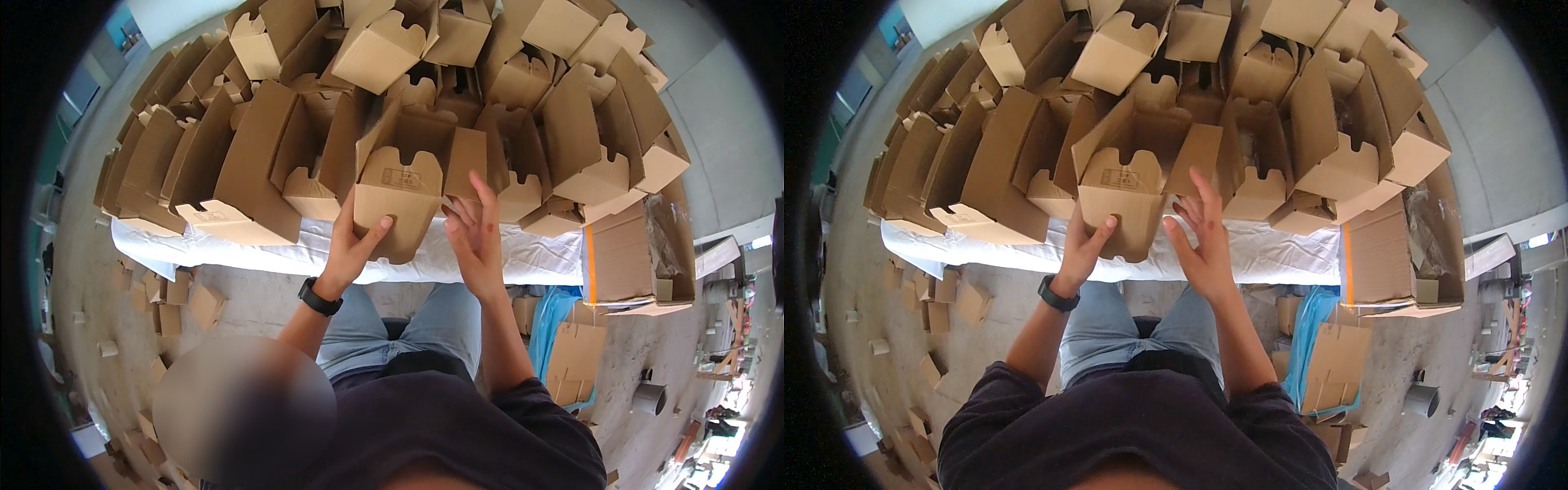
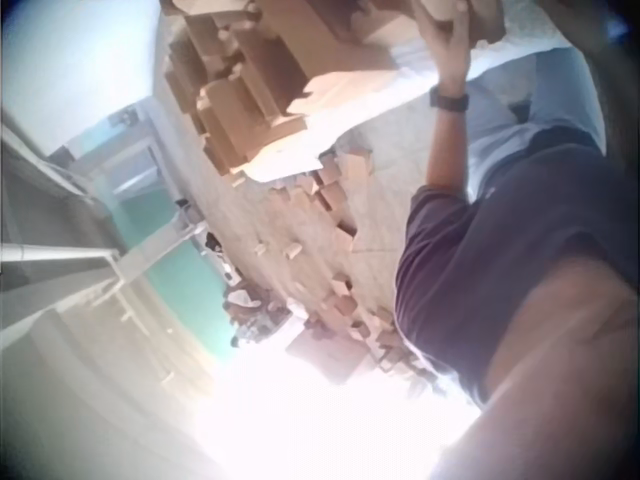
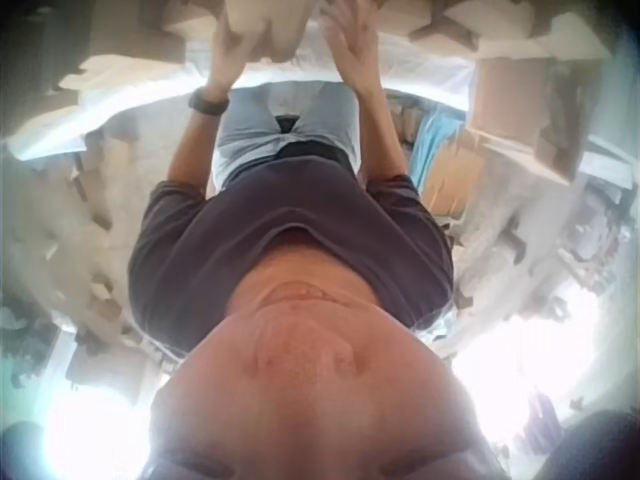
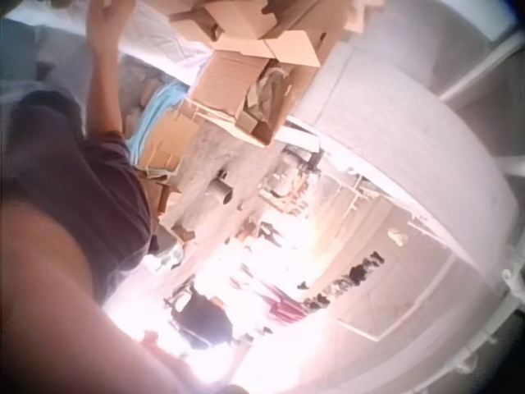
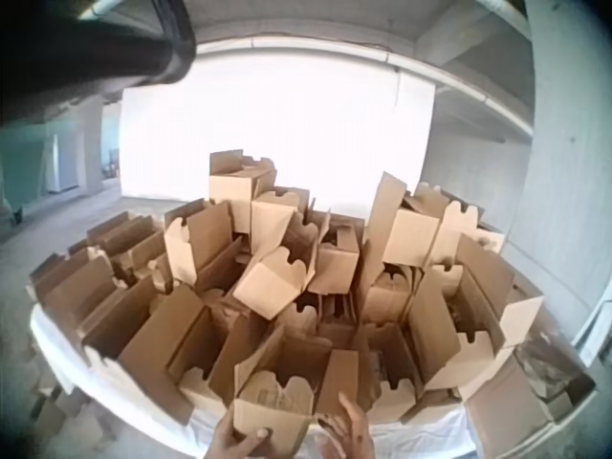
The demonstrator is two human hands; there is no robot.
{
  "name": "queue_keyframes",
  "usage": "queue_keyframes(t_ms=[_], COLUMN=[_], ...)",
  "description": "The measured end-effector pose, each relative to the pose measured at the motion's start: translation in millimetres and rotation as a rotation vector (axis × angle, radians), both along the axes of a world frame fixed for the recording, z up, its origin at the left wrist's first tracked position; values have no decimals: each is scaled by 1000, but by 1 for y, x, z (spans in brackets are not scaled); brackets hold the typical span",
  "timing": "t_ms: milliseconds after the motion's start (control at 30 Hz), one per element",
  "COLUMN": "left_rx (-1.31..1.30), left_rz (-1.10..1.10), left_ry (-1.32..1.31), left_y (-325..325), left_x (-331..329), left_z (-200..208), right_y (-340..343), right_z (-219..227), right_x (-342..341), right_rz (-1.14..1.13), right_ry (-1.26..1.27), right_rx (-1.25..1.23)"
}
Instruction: The person folds cardboard boxes by hand, picking up flat cardboard sheets from the floor and assembling them into boxes on a table.
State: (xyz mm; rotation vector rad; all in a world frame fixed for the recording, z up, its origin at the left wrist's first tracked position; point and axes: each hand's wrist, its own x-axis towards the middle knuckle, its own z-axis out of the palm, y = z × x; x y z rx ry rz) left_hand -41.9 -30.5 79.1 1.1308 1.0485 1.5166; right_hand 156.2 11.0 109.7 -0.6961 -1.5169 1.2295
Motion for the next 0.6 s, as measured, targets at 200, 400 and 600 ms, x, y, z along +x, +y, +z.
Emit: queue_keyframes(t_ms=[200, 400, 600], left_rx=[55, 126, 229], left_rz=[-48, -14, 1], left_ry=[81, 231, 339], left_y=[-10, -20, -24], left_x=[-7, -3, -5], left_z=[-30, -33, -30], right_y=[-13, -19, -20], right_z=[2, -17, -24], right_x=[8, 12, 20], right_rz=[-102, -280, -380], right_ry=[-111, -132, -180], right_rx=[118, 153, 72])
